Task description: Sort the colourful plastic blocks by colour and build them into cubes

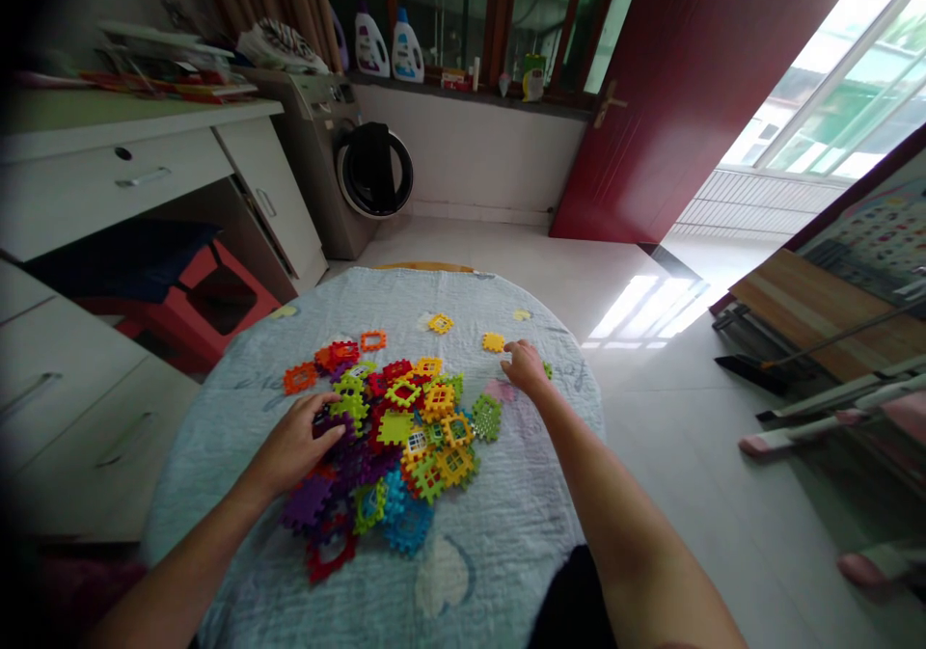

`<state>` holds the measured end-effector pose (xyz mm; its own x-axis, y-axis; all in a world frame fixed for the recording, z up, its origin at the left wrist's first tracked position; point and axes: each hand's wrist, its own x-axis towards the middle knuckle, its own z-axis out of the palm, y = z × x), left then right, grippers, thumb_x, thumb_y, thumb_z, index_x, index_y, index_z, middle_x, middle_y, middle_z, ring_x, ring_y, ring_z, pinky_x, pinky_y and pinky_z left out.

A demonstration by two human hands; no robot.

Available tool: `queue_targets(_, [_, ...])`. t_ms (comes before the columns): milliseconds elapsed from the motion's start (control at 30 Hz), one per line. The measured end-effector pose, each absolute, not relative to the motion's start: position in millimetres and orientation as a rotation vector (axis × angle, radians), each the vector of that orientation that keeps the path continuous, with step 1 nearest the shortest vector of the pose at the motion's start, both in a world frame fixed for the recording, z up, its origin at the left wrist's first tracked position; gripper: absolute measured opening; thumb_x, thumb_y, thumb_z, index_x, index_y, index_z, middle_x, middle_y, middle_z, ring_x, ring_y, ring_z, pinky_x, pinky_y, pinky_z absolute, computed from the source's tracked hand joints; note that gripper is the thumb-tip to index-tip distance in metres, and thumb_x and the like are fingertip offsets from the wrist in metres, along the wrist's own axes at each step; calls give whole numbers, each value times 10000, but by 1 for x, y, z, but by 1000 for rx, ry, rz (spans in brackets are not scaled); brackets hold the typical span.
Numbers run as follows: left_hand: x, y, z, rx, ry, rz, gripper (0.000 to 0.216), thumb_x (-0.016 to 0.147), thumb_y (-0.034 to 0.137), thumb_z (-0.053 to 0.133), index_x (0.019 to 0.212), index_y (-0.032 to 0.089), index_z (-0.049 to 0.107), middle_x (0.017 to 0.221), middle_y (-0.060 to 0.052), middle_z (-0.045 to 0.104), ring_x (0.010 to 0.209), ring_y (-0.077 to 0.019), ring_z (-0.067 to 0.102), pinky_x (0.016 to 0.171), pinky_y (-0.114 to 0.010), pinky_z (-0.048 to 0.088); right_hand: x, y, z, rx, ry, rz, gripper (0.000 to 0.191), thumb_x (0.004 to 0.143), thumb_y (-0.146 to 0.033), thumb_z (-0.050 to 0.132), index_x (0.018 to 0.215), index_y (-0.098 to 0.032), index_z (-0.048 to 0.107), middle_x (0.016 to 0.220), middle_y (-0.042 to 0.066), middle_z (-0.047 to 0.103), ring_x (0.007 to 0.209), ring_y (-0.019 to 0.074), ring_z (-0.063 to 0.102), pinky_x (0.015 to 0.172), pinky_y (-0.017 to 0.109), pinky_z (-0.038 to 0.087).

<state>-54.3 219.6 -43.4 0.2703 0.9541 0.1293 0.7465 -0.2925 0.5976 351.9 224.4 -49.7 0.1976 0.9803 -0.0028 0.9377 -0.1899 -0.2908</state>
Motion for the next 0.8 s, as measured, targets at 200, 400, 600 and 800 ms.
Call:
queue_targets(200, [-54,218,-45,2132,1532,611,463,716,362,533,1120,139,561,1140,-131,591,1084,-274,573,990,-431,439,335,190,-50,-2196,-2024,288,260,782,-167,538,1007,-140,666,1080,98,616,1009,199,553,914,270,352])
queue_targets(400, [-57,221,-50,2153,1500,583,502,719,401,525,1144,135,551,1161,-139,591,1098,-278,568,996,-435,433,324,186,-54,-2233,-2040,252,275,799,-166,501,1020,-133,660,1142,121,601,1053,218,532,922,284,349])
queue_targets(600, [-58,222,-53,2149,1492,608,497,724,412,534,1145,149,552,1160,-129,600,1093,-275,569,994,-437,432,344,193,-52,-2375,-1856,142,435,762,-136,491,1185,-172,588,1251,111,557,1125,254,486,923,333,353])
queue_targets(800, [-57,221,-52,2140,1508,576,516,734,412,525,1165,130,542,1188,-143,582,1117,-275,551,1016,-441,410,391,194,-56,-2528,-1709,224,726,652,-111,562,1363,-156,418,1333,152,476,1172,311,441,896,380,363])
